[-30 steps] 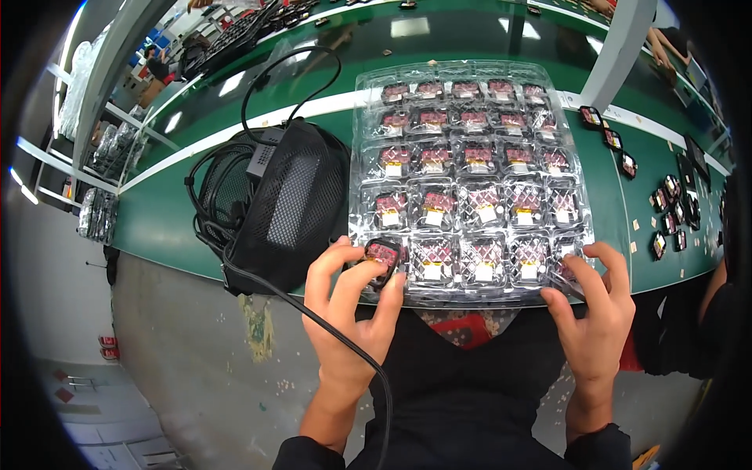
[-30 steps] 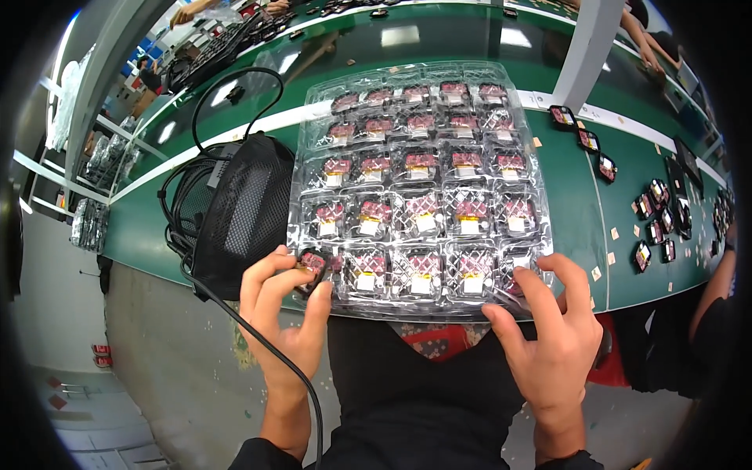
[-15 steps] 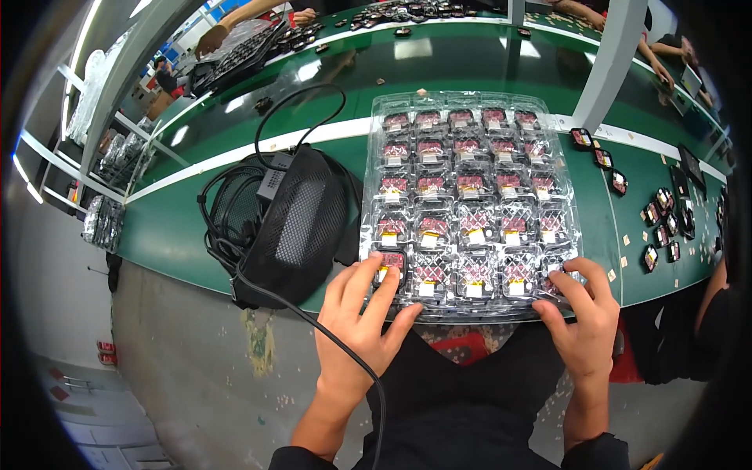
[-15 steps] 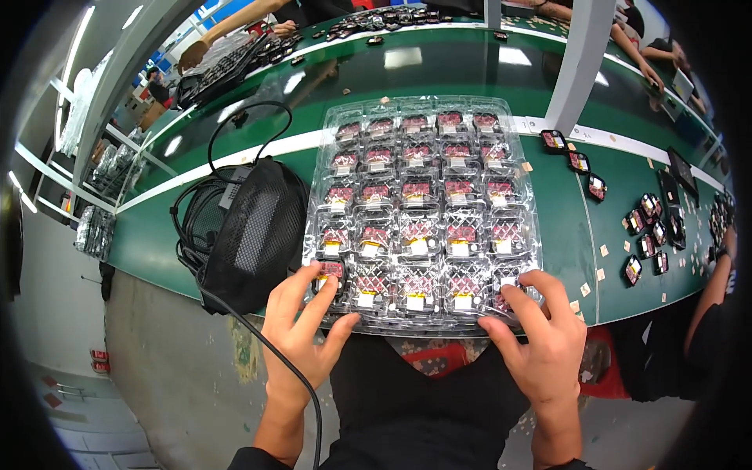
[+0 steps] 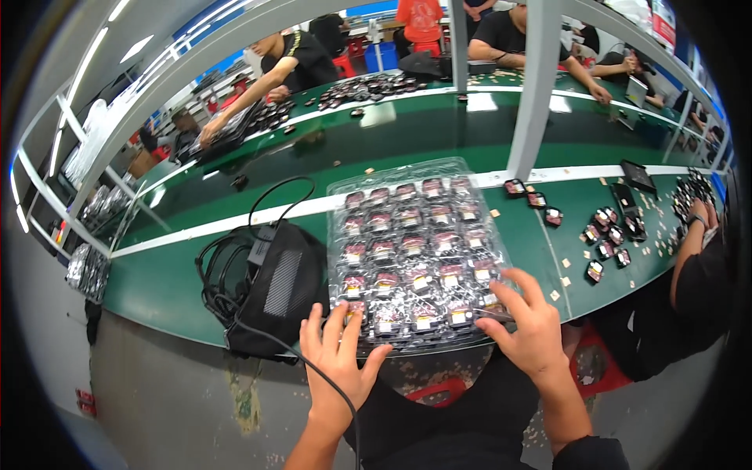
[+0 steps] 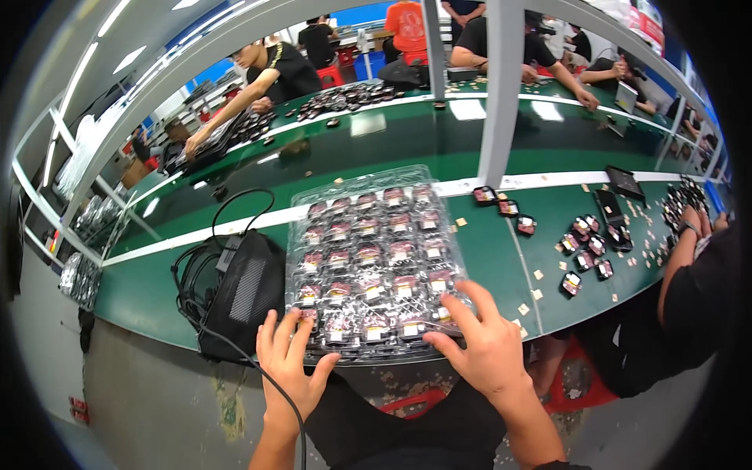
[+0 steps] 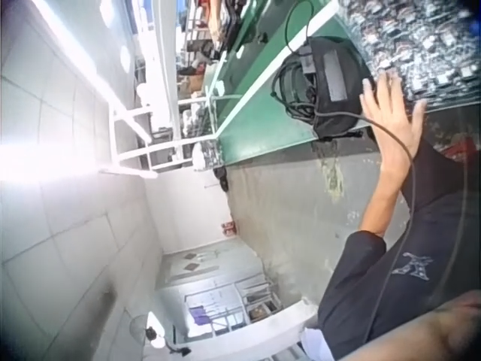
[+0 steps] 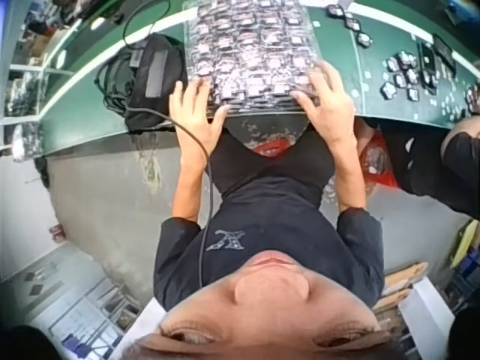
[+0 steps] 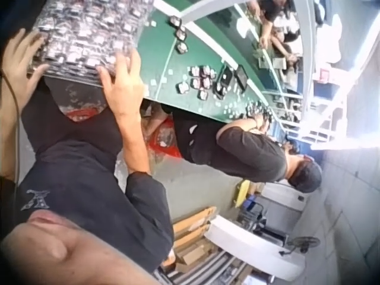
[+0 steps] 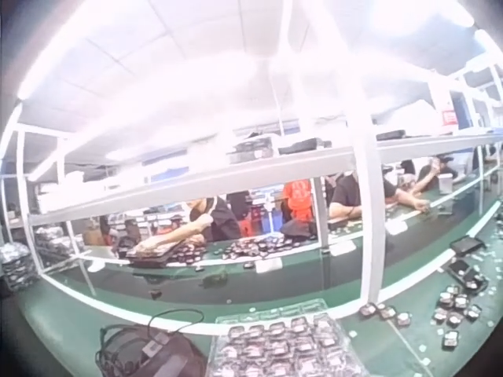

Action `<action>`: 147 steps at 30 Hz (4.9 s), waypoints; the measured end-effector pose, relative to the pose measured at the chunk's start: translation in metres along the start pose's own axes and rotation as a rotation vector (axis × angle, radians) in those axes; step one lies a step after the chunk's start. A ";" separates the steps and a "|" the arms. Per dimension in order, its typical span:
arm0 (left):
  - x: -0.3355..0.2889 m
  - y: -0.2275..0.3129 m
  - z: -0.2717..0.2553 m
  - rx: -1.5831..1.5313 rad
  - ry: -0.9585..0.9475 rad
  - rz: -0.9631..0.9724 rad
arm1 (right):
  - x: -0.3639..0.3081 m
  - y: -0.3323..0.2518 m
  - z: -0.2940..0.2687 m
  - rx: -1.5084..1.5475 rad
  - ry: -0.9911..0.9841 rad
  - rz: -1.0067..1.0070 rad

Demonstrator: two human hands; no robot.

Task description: Manually assemble or check electronic parts using a small tool on an assembly line.

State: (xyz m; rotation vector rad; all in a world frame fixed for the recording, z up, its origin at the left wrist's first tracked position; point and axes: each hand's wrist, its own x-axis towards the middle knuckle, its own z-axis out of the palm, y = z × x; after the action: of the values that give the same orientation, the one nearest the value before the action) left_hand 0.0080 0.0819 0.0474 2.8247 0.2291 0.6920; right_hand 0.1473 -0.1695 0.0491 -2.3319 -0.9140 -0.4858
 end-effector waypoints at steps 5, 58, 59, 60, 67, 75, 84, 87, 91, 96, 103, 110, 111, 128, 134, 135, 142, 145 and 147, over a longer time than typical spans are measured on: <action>-0.019 0.015 0.014 0.021 0.163 0.064 | -0.011 0.005 -0.017 0.084 0.274 0.071; -0.077 0.064 0.043 -1.735 -0.077 -0.468 | -0.062 -0.035 0.026 0.321 -0.029 -0.293; -0.078 0.064 0.042 -1.737 -0.084 -0.475 | -0.062 -0.035 0.026 0.325 -0.061 -0.298; -0.079 0.064 0.042 -1.737 -0.080 -0.477 | -0.062 -0.037 0.026 0.326 -0.064 -0.301; -0.074 0.061 0.042 -1.694 -0.040 -0.453 | -0.061 -0.046 0.032 0.543 -0.097 -0.085; -0.072 0.062 0.040 -1.654 -0.019 -0.479 | -0.055 -0.049 0.029 0.342 -0.124 -0.173; -0.070 0.059 0.041 -1.672 -0.041 -0.431 | -0.050 -0.040 0.029 0.624 -0.244 0.000; -0.071 0.058 0.040 -1.641 -0.060 -0.464 | -0.053 -0.040 0.031 0.471 -0.174 -0.105; -0.074 0.054 0.042 -1.647 -0.070 -0.505 | -0.056 -0.038 0.035 0.308 -0.119 -0.196; -0.077 0.053 0.042 -1.631 -0.087 -0.497 | -0.056 -0.035 0.035 0.350 -0.081 -0.173; -0.076 0.048 0.043 -1.622 -0.060 -0.520 | -0.055 -0.044 0.040 0.356 -0.112 -0.219; -0.077 0.048 0.041 -1.631 -0.066 -0.540 | -0.056 -0.044 0.046 0.392 -0.077 -0.185; -0.078 0.048 0.041 -1.619 -0.070 -0.529 | -0.055 -0.044 0.045 0.393 -0.078 -0.186; -0.076 0.048 0.042 -1.634 -0.067 -0.523 | -0.059 -0.044 0.047 0.479 -0.122 -0.092; -0.076 0.050 0.042 -1.625 -0.085 -0.528 | -0.061 -0.043 0.047 0.479 -0.144 -0.100; -0.076 0.049 0.042 -1.617 -0.089 -0.526 | -0.061 -0.043 0.047 0.481 -0.144 -0.100; -0.073 0.054 0.041 -1.616 -0.044 -0.550 | -0.066 -0.041 0.050 0.325 -0.077 -0.238; -0.072 0.053 0.040 -1.585 -0.038 -0.542 | -0.062 -0.039 0.047 0.287 -0.103 -0.302; -0.072 0.051 0.037 -1.535 -0.067 -0.502 | -0.058 -0.038 0.045 0.276 -0.118 -0.332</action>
State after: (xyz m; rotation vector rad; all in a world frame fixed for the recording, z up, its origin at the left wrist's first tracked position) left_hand -0.0331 0.0114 -0.0031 1.2417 0.2254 0.3491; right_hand 0.0851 -0.1469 -0.0014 -1.9838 -1.3446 -0.3293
